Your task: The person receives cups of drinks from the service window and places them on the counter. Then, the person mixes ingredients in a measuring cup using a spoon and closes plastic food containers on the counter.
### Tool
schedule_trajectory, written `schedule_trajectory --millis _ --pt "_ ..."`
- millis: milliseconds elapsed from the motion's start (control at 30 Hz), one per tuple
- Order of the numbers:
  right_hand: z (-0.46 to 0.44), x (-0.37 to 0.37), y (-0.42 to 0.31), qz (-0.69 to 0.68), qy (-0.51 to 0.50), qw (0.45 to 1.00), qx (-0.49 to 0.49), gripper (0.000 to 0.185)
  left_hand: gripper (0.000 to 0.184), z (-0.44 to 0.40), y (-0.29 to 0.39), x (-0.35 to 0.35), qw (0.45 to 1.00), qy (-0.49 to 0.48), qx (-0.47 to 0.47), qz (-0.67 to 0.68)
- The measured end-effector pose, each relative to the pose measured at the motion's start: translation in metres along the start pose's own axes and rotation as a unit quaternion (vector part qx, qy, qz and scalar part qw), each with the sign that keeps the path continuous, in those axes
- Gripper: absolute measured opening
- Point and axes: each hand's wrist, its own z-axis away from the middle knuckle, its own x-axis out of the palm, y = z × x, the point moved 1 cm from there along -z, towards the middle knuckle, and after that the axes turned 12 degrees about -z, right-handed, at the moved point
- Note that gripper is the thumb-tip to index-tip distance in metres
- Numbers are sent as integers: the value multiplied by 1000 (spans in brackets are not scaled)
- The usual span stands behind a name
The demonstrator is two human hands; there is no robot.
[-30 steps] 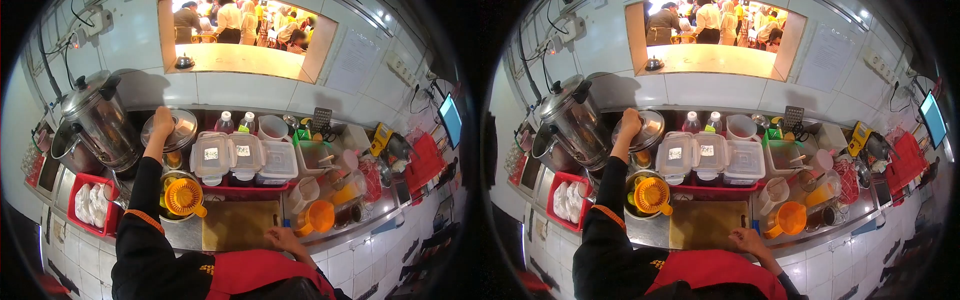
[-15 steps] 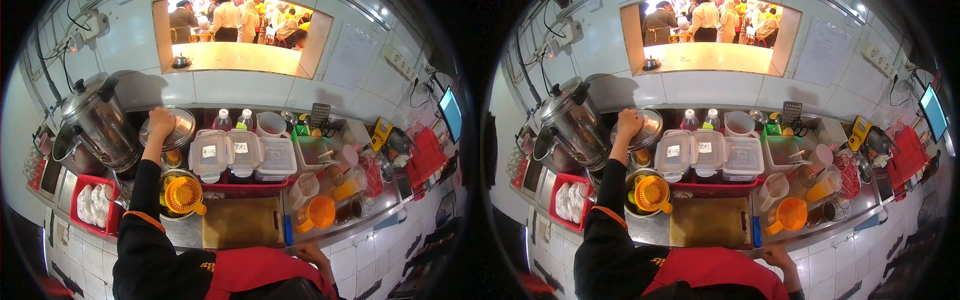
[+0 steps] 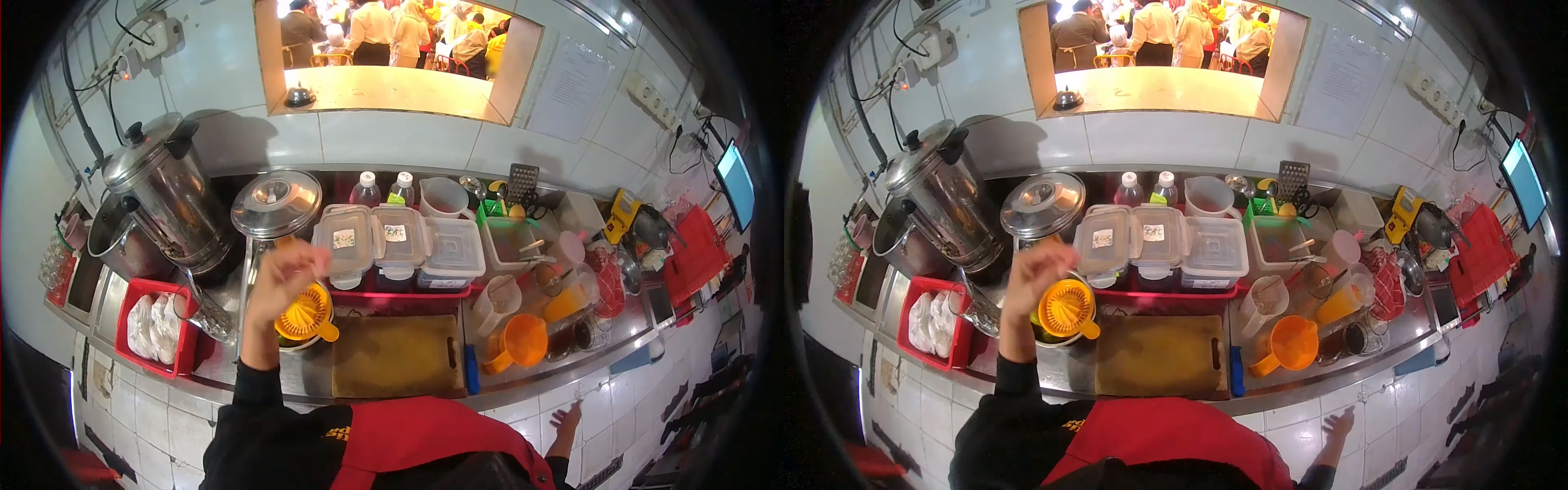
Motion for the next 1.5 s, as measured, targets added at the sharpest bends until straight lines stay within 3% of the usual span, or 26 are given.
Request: schedule_trajectory --millis 33,133,267,333,367,433,467,500,567,600,667,700,767,800,833,867,967,1100,1167,1200,1267,1300,1367,1400,1467,1500 --pt "-12 5 -6 -124 14 992 3 72 9 12 2 7 998 -60 -5 14" --pt "-50 25 -17 -202 3 979 -5 72 6 48 1 33 973 -225 -44 23" --pt "-72 55 -34 -273 -62 960 21 74 23 101 -24 72 942 -287 -165 -55" --pt "-64 73 -45 -225 7 974 -32 77 25 133 -37 80 948 -241 -170 -119" --pt "-35 84 -60 -188 81 978 -27 61 26 148 -43 83 949 -196 -173 -179" --pt "-126 72 -13 43 147 972 -178 50 26 173 -57 87 954 -151 -119 -230" --pt "-171 65 10 157 205 936 -238 45 26 187 -66 87 953 -105 -62 -279" --pt "-136 75 -9 303 200 907 -213 42 24 206 -86 87 941 -95 -68 -319" --pt "-52 98 -51 583 187 770 -178 38 21 224 -90 90 928 -39 -39 -369" --pt "-92 88 -32 547 216 781 -209 38 19 231 -91 91 911 13 -6 -411" --pt "-186 65 13 471 268 794 -276 39 17 245 -101 91 904 14 3 -427" --pt "-166 66 6 472 267 795 -274 39 17 250 -106 92 897 17 16 -441" --pt "-109 78 -25 616 197 701 -300 38 19 256 -110 96 887 40 14 -460" --pt "-103 85 -29 615 197 703 -298 38 20 258 -111 99 877 66 11 -477" --pt "-99 87 -31 440 235 827 -260 37 20 258 -113 101 877 63 13 -477" --pt "-91 89 -33 244 262 910 -209 36 22 258 -115 103 863 82 12 -498" --pt "-55 94 -48 367 207 877 -231 43 24 255 -114 112 848 117 -3 -517" --pt "-64 93 -45 287 223 908 -210 45 28 251 -121 113 847 116 -22 -518" --pt "-39 101 -58 -8 259 959 -115 49 31 247 -120 114 839 113 -23 -531" --pt "-47 99 -54 -8 260 959 -114 49 33 245 -120 115 831 113 -24 -544" --pt "-75 94 -43 301 259 899 -183 25 34 243 -117 121 825 126 -38 -549" --pt "-108 85 -30 301 260 899 -183 25 36 242 -116 124 819 139 -53 -554" --pt "-144 75 -10 289 226 901 -233 43 37 238 -109 126 811 143 -52 -564" --pt "-143 72 -7 291 226 901 -230 43 38 237 -106 125 803 148 -52 -574" --pt "-75 92 -42 450 233 827 -243 34 38 235 -103 124 804 153 -45 -573" --pt "-55 98 -53 422 253 838 -237 26 39 234 -101 125 805 162 -37 -570"
